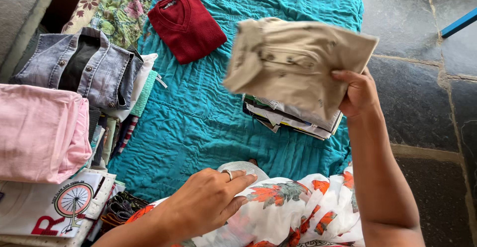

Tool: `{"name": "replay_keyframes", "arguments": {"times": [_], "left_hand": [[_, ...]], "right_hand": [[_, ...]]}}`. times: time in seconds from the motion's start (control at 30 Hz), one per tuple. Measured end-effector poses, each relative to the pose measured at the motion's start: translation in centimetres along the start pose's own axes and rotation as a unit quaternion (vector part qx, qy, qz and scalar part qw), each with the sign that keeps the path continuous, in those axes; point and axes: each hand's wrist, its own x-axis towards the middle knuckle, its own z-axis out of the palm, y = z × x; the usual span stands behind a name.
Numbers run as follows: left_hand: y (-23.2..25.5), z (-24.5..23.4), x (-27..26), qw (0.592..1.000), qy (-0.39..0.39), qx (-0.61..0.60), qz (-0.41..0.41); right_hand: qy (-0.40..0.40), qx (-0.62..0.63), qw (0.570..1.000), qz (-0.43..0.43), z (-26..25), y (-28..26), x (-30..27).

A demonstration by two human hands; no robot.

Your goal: The person sorts a variety of shirts and pants on a blue cloth by picking them up from a pile and stacking them into several distinct groups.

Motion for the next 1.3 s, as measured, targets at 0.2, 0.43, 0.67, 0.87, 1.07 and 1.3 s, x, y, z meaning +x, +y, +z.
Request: {"name": "replay_keyframes", "arguments": {"times": [0.2, 0.43, 0.67, 0.87, 1.07, 1.3], "left_hand": [[-0.5, 0.6, 0.6, 0.983, -0.160, 0.050, -0.071], [-0.3, 0.3, 0.9, 0.981, -0.168, 0.048, -0.085], [-0.4, 0.3, 0.9, 0.975, -0.190, 0.048, -0.100], [-0.7, 0.3, 0.9, 0.976, -0.189, 0.041, -0.101], [-0.4, -0.1, 1.1, 0.967, -0.216, 0.047, -0.128], [-0.8, -0.1, 1.1, 0.967, -0.222, 0.050, -0.117]], "right_hand": [[0.108, -0.085, 0.986, 0.090, -11.6, 7.7, 2.5], [0.003, -0.190, 0.982, -0.004, -11.4, 7.5, 2.0], [0.019, -0.143, 0.989, 0.021, -11.3, 4.9, -0.4], [0.116, -0.229, 0.967, 0.003, -12.3, 6.0, -0.1], [0.110, -0.225, 0.964, -0.088, -10.3, 4.3, -0.8], [0.163, -0.528, 0.825, -0.114, -9.9, 5.2, -3.0]]}}
